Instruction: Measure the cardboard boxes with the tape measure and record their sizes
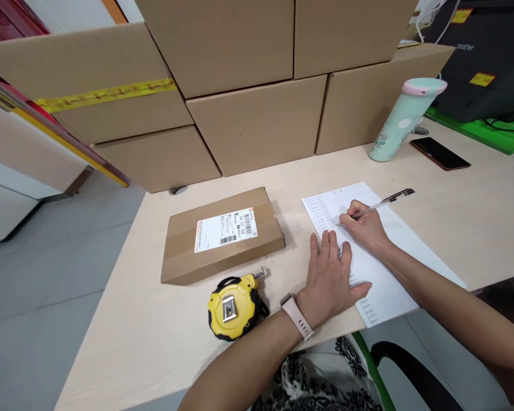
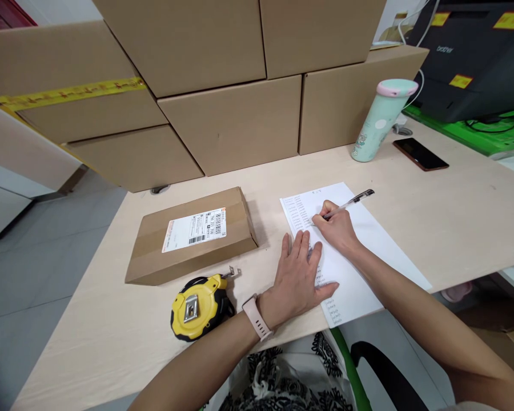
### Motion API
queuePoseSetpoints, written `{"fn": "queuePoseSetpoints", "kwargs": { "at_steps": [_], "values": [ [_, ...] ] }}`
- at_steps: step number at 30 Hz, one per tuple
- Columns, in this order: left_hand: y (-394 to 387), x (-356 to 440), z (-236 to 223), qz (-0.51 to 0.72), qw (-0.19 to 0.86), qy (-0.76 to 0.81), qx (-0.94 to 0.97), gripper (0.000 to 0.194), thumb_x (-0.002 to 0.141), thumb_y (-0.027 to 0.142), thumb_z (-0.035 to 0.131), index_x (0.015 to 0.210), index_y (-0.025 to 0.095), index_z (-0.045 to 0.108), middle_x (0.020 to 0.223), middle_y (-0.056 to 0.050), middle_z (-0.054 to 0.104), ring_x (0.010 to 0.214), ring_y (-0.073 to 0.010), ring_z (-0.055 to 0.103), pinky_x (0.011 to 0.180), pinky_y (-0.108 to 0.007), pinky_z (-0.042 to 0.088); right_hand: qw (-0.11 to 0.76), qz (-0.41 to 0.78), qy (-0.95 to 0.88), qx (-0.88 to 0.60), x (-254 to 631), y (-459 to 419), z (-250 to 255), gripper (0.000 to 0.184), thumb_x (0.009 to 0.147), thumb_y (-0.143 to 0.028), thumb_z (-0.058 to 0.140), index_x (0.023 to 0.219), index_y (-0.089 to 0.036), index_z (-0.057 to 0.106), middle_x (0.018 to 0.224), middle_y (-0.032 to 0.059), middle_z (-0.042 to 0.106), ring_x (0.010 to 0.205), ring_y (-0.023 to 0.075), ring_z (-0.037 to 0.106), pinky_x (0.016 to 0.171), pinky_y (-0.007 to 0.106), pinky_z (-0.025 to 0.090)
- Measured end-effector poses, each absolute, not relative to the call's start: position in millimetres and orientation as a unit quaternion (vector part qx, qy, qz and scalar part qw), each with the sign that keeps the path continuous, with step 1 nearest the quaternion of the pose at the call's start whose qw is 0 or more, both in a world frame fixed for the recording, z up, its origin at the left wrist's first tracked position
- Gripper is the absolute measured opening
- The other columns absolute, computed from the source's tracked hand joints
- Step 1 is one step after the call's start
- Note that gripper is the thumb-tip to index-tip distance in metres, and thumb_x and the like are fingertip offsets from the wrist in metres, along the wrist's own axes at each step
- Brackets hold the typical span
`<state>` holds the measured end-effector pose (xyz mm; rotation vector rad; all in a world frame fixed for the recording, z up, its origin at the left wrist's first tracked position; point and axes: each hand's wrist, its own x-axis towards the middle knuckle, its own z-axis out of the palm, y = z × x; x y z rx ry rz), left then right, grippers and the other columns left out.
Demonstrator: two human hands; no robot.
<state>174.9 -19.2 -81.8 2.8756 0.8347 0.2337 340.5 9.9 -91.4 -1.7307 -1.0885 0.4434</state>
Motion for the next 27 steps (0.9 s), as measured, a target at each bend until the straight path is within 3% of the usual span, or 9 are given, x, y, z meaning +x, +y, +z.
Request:
{"fn": "queuePoseSetpoints", "kwargs": {
  "at_steps": [11,14,17,22,27],
  "values": [
    [-20.5,174.1,-79.4,0.077,0.086,0.274,0.955,0.082,0.086,0.066,0.044,0.138,0.003,0.04,0.149,-0.031,0.035,0.143,-0.041,0.025,0.116,-0.06,0.016,0.504,0.156,-0.446,-0.723,342.9,9.9,-92.7,0.027,0.07,-0.021,0.059,0.058,-0.024,0.035,0.053,-0.0076,0.034,0.05,0.0109,0.032,0.049,0.027,0.026],
    [-20.0,173.2,-83.1,0.085,0.082,0.276,0.954,0.083,0.085,0.066,0.044,0.138,0.003,0.04,0.148,-0.031,0.036,0.143,-0.0412,0.026,0.116,-0.06,0.016,0.48,0.118,-0.472,-0.73,349.9,8.9,-90.4,0.019,0.077,-0.027,0.061,0.066,-0.024,0.045,0.06,-0.0051,0.047,0.056,0.0138,0.043,0.055,0.028,0.034],
    [-20.0,174.3,-86.5,0.097,0.082,0.278,0.952,0.083,0.085,0.067,0.044,0.138,0.003,0.039,0.149,-0.031,0.036,0.143,-0.041,0.025,0.116,-0.059,0.017,0.383,0.02,-0.582,-0.717,363.0,7.7,-92.3,0.004,0.084,-0.027,0.055,0.086,-0.024,0.057,0.083,0.0021,0.062,0.076,0.0199,0.056,0.068,0.032,0.042],
    [-35.2,166.3,-63.3,0.122,0.064,0.263,0.955,0.075,0.087,0.056,0.052,0.139,0.005,0.037,0.153,-0.027,0.029,0.145,-0.0396,0.019,0.117,-0.058,0.016,0.28,-0.063,-0.67,-0.684,378.6,8.6,-104.3,0.03,0.086,-0.012,0.041,0.099,-0.022,0.065,0.089,0.0094,0.063,0.088,0.027,0.057,0.073,0.039,0.046],
    [-59.8,92.2,-31.5,0.202,0.111,0.303,0.925,0.049,0.093,0.045,0.045,0.136,0.021,0.04,0.153,-0.01,0.037,0.147,-0.0255,0.018,0.122,-0.049,0.017,0.289,-0.167,-0.648,-0.685,370.3,5.3,-87.4,0.036,0.086,-0.011,0.04,0.111,-0.018,0.066,0.1,0.0137,0.067,0.095,0.0302,0.059,0.08,0.043,0.048]
  ]
}}
